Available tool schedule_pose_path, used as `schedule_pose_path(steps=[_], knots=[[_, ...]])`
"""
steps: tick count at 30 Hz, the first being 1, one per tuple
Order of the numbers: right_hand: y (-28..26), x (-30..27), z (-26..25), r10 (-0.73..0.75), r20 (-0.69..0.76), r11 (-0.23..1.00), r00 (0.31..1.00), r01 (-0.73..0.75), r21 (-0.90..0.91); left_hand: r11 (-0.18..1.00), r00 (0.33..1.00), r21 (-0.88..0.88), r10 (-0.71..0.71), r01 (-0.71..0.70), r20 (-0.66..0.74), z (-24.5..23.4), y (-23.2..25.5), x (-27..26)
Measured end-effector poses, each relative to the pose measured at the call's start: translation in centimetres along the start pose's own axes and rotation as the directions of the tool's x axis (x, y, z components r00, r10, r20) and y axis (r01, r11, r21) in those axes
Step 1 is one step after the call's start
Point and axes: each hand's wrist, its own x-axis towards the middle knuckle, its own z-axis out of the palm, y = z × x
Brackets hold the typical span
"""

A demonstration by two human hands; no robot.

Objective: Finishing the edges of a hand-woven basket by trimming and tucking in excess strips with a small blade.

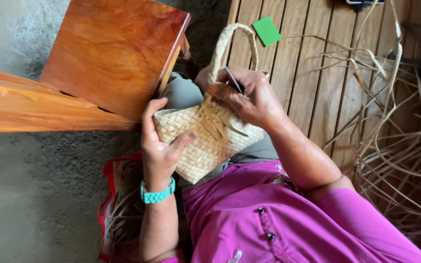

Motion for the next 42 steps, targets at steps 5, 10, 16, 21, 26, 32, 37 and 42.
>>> schedule_pose_path(steps=[5, 10, 16, 21, 26, 32, 37, 42], knots=[[-1.1, -2.4, -0.9, 0.055, 0.143, 0.977, 0.988, -0.024, -0.210, 0.997, 0.987, 0.075, 0.020, -0.008, -0.162, 1.1, -3.6, -2.5], [5.4, -7.2, 1.3, 0.025, 0.340, 0.900, 0.940, 0.127, -0.417, 0.960, 0.999, 0.279, 0.044, -0.034, -0.029, 1.3, -4.2, -4.0], [8.2, -9.7, 2.8, -0.055, 0.209, 0.848, 0.976, 0.156, -0.506, 0.828, 0.983, 0.536, 0.092, -0.164, 0.159, 1.3, -3.8, -2.7], [10.3, -11.1, 3.5, -0.033, 0.162, 0.883, 0.986, 0.104, -0.457, 0.942, 0.942, 0.334, -0.142, 0.034, 0.303, 0.2, -1.6, -1.5], [7.6, -11.3, 3.3, -0.044, 0.190, 0.916, 0.981, 0.116, -0.384, 0.948, 0.937, 0.318, -0.137, 0.030, 0.321, -0.4, -2.1, -2.6], [5.2, -11.2, 3.4, -0.126, 0.186, 0.950, 0.974, 0.173, -0.260, 0.888, 0.903, 0.410, 0.013, -0.207, 0.429, 0.6, -1.3, -3.2], [3.9, -10.6, 2.4, -0.160, 0.231, 0.937, 0.960, 0.222, -0.269, 0.878, 0.944, 0.436, 0.050, -0.198, 0.327, 1.6, -2.2, -4.0], [3.6, -9.6, 0.7, 0.023, 0.257, 0.893, 0.966, 0.096, -0.440, 0.946, 0.956, 0.324, -0.075, -0.022, 0.283, 0.7, -2.4, -4.3]])
